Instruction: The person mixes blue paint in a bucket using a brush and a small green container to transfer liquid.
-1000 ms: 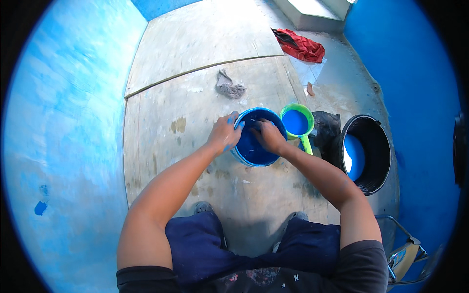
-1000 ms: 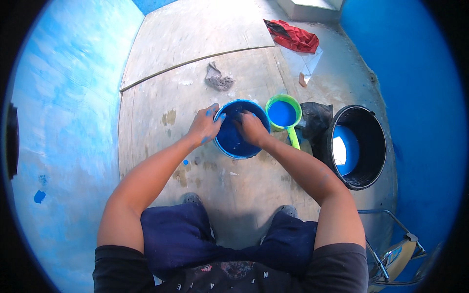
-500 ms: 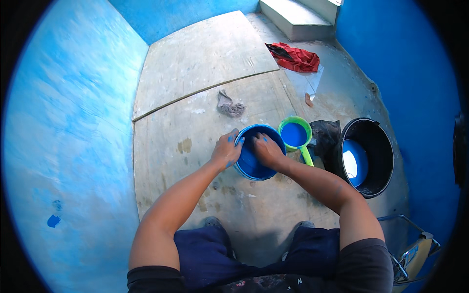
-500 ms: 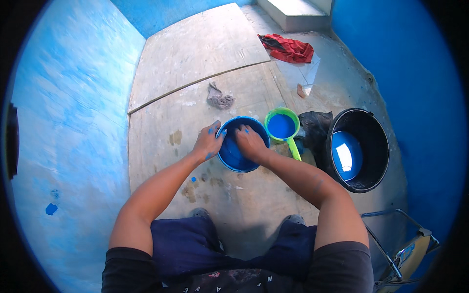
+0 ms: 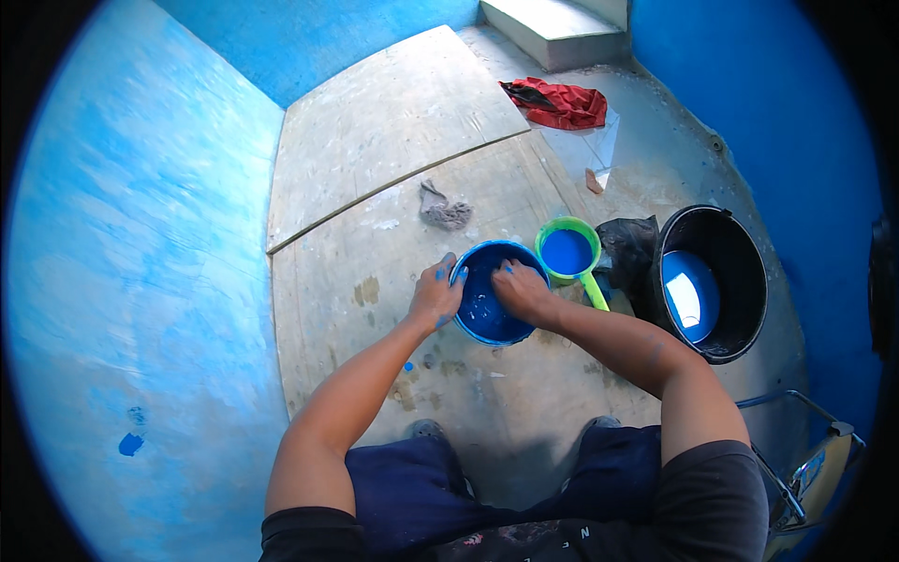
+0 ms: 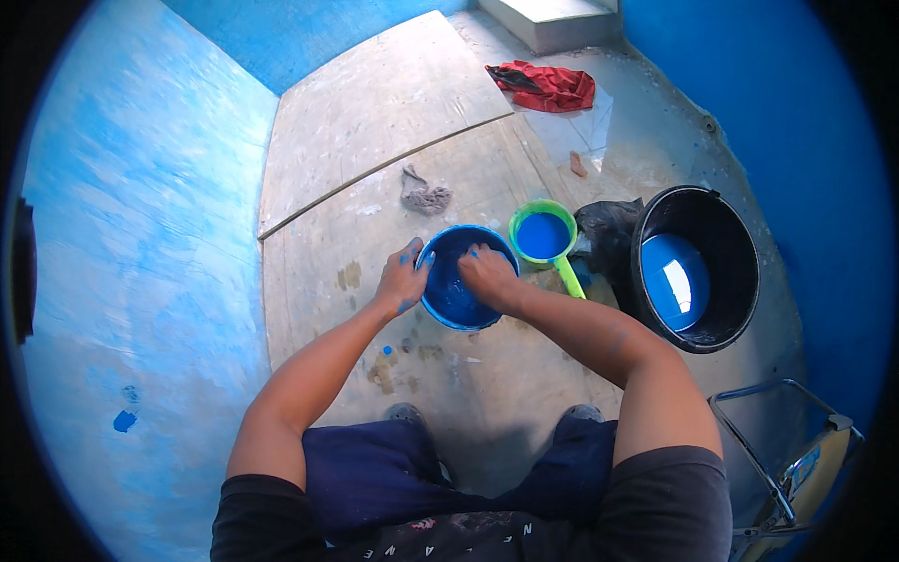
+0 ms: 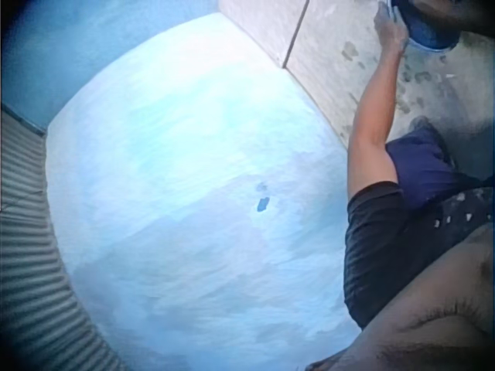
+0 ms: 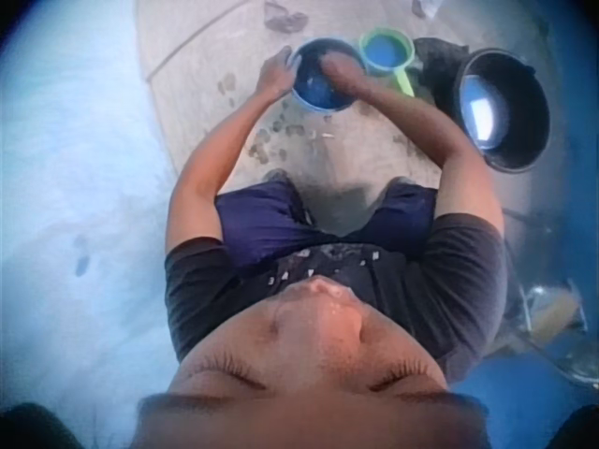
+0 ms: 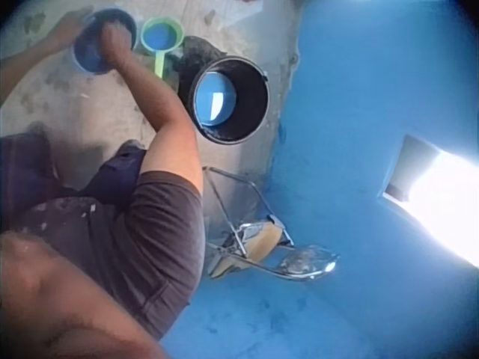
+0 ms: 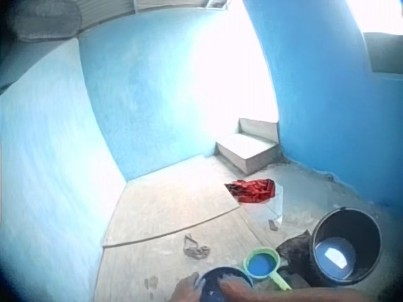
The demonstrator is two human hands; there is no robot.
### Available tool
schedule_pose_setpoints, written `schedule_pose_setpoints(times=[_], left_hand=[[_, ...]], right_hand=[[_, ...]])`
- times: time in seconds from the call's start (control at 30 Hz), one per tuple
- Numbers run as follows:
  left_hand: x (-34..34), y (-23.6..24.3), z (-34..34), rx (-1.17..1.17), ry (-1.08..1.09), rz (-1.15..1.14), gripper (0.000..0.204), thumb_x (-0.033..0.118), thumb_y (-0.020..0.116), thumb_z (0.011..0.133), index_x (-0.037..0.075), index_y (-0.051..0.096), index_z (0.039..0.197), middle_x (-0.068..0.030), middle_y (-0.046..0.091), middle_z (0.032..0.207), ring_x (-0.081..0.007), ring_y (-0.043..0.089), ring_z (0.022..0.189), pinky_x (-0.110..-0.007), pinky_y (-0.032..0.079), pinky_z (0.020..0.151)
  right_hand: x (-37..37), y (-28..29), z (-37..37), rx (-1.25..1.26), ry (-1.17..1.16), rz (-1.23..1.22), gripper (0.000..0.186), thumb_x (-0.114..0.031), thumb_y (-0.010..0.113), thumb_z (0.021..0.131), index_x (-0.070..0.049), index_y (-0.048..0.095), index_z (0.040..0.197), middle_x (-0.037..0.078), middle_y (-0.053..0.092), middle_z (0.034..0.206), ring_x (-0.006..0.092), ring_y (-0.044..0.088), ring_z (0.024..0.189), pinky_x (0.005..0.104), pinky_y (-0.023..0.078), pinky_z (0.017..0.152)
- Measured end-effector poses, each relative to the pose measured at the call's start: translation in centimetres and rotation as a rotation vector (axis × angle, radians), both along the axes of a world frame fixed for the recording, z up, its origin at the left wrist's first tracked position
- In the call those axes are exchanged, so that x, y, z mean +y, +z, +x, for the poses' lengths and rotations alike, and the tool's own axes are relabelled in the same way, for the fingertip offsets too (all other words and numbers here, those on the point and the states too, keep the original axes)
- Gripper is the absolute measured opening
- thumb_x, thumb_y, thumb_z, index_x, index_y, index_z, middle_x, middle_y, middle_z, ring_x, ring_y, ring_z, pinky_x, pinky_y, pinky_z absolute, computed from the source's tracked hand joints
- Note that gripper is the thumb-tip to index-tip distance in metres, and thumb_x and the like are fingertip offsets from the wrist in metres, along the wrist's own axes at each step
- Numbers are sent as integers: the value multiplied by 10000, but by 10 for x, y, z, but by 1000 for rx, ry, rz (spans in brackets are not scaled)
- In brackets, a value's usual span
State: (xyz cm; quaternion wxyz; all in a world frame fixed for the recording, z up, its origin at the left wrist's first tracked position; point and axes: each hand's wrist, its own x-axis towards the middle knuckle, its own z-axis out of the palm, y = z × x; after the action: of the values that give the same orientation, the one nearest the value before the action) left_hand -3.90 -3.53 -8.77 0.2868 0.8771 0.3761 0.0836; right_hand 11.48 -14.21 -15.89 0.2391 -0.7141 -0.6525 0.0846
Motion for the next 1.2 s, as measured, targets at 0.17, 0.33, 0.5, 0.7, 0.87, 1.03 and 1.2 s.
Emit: schedule_pose_setpoints(times=[0.17, 0.33, 0.5, 0.7, 0.87, 1.03, 1.2], left_hand=[[-3, -3, 0, -60, 19, 34, 230, 252, 564, 989, 22, 554, 1009, -284, 616, 835, -491, 608, 816, -509, 461, 729], [2, -9, -5, -62, 41, 27, 223, 245, 554, 996, 24, 547, 1017, -280, 613, 825, -487, 603, 800, -505, 461, 731], [8, -9, -21, -52, 49, 19, 214, 239, 550, 997, 25, 544, 1007, -276, 612, 825, -482, 603, 795, -501, 461, 730], [-4, -7, -1, -82, 2, 45, 208, 237, 552, 993, 30, 542, 1007, -276, 615, 842, -484, 610, 814, -507, 462, 732], [-5, -1, -4, -37, 5, 17, 220, 250, 549, 994, 34, 558, 1035, -282, 633, 910, -487, 616, 878, -513, 475, 776], [-11, 5, 1, -19, -14, -11, 299, 278, 543, 996, 29, 596, 1155, -277, 665, 1061, -472, 628, 1015, -512, 500, 873], [-17, -14, 9, -87, -45, 54, 296, 267, 555, 993, 8, 587, 1133, -285, 664, 1014, -479, 629, 958, -510, 494, 832]], right_hand=[[-3, 15, -12, 127, 202, -358, 138, -68, 603, 839, 37, 691, 849, 275, 700, 882, 412, 700, 926, 499, 561, 837], [15, -8, -7, 352, 8, 20, 147, -78, 610, 848, 42, 696, 841, 276, 698, 866, 420, 700, 909, 526, 549, 844], [6, 31, -9, 31, 91, -258, 120, -60, 624, 835, 7, 724, 836, 289, 704, 905, 422, 705, 899, 519, 566, 795], [17, -5, -19, 418, 19, -276, 117, -90, 663, 830, 7, 726, 846, 298, 703, 946, 444, 693, 918, 500, 566, 810], [14, -8, -9, 325, -140, 155, 185, -138, 625, 890, 16, 719, 929, 250, 704, 914, 436, 682, 890, 496, 535, 833], [-10, 10, -11, 7, 114, -174, 157, -137, 595, 848, -4, 674, 815, 267, 688, 870, 440, 683, 829, 507, 554, 740], [4, 4, -18, 291, 109, -325, 169, -95, 607, 883, 39, 701, 928, 266, 706, 946, 434, 695, 874, 497, 564, 809]])
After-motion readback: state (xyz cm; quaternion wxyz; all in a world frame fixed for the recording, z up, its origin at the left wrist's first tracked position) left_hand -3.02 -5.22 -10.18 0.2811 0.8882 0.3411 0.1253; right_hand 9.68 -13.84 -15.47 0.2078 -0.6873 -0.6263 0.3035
